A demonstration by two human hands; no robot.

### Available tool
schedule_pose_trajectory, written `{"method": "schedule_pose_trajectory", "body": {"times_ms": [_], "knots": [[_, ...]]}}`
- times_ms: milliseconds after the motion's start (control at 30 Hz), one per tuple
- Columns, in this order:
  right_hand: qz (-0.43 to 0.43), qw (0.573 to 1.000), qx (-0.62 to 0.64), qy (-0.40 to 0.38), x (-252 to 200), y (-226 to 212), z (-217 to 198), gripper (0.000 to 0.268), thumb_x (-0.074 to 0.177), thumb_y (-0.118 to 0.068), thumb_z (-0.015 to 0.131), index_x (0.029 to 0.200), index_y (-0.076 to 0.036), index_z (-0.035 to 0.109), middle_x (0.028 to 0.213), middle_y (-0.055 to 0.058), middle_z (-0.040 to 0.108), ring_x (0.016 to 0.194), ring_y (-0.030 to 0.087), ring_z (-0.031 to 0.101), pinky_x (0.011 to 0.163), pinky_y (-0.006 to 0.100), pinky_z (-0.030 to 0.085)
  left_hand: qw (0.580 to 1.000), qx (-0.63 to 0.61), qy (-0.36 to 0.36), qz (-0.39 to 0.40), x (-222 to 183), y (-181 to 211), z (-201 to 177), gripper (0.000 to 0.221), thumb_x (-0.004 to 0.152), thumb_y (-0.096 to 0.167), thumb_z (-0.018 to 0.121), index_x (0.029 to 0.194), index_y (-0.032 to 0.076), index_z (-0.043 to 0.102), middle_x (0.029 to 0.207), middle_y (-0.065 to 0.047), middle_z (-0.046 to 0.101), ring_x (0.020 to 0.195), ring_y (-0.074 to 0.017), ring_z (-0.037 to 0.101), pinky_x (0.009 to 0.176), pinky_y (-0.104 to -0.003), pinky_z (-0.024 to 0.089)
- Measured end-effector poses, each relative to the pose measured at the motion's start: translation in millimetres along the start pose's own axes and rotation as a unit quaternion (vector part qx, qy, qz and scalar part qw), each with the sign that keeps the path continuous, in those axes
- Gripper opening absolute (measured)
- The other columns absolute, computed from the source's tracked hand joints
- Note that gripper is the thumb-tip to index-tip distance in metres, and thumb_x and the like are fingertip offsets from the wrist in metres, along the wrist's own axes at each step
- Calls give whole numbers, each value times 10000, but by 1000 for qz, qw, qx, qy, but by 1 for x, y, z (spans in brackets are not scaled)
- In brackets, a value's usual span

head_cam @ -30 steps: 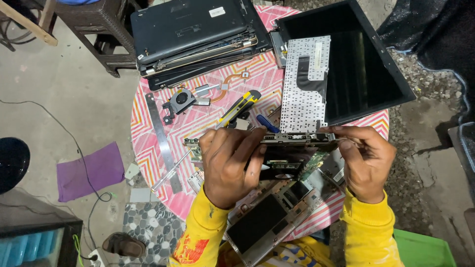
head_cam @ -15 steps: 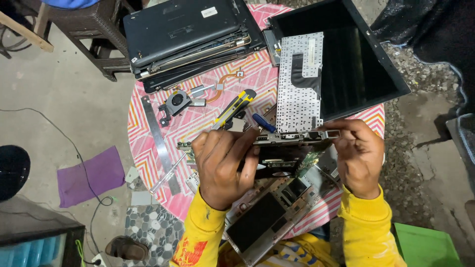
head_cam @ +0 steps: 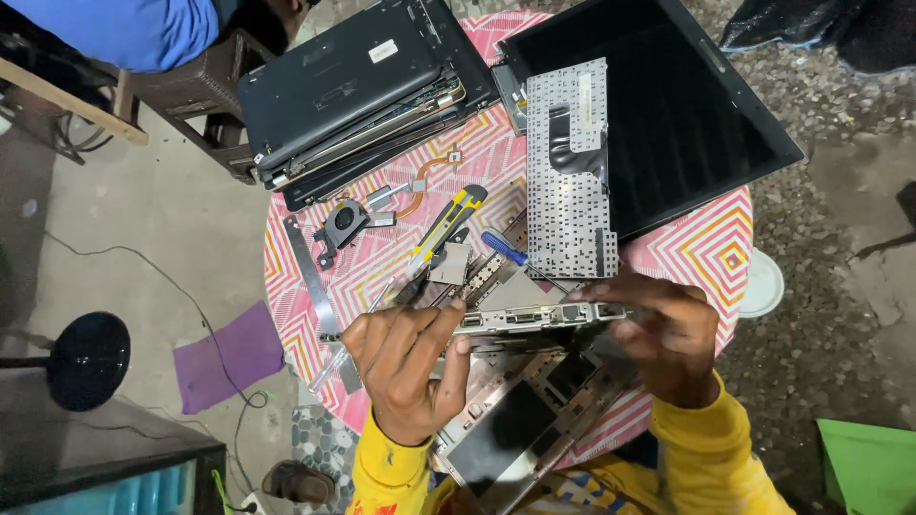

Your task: Aligning and installing a motherboard into a laptop chassis during a repair process.

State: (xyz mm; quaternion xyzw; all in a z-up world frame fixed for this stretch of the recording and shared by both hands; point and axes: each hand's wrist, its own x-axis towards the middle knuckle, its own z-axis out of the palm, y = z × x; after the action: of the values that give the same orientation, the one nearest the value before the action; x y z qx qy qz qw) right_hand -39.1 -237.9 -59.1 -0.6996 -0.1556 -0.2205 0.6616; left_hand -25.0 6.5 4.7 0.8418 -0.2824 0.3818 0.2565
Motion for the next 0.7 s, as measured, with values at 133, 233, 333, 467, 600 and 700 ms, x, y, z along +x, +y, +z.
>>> {"method": "schedule_pose_trajectory", "body": {"times_ms": [133,233,333,467,600,700], "knots": [[1,998,56,-17,1,-4,2,282,860,-118,610,1081,52,655,1026,205,740,981,315,766,907,379,640,1000,11,10,-4,-1,1,1,220,948,209,529,928,85,710,843,-23,705,696,-193,577,752,-350,345],[-24,998,49,-39,12,-11,3,269,868,-155,603,1044,39,662,1017,209,746,965,295,779,878,351,643,1000,9,-9,-16,1,2,-1,186,934,189,532,911,79,681,843,-24,705,701,-198,583,767,-357,343],[-21,997,73,-26,9,-6,7,213,879,-137,621,1039,-1,650,1014,170,740,963,302,785,862,379,669,1000,18,-11,-21,0,2,1,234,947,222,513,893,58,670,835,-41,714,681,-194,569,760,-370,338],[-42,996,76,-37,18,-12,9,233,901,-183,610,1032,7,640,986,190,750,927,292,796,827,362,684,998,40,-24,-32,-6,0,0,256,954,256,515,912,70,685,844,-30,702,706,-213,569,774,-371,335],[-73,996,27,-48,24,-17,9,248,927,-200,579,1053,6,633,1011,180,751,939,279,787,854,345,665,997,61,-13,-34,-8,-1,3,294,955,277,497,920,60,692,816,-37,692,707,-205,556,771,-367,331],[-89,995,-2,-45,27,-20,10,262,943,-207,554,1058,14,635,1010,170,751,936,276,781,861,347,656,997,61,-17,-37,-6,0,2,297,966,275,485,931,59,686,830,-37,693,712,-199,551,762,-362,326]]}}
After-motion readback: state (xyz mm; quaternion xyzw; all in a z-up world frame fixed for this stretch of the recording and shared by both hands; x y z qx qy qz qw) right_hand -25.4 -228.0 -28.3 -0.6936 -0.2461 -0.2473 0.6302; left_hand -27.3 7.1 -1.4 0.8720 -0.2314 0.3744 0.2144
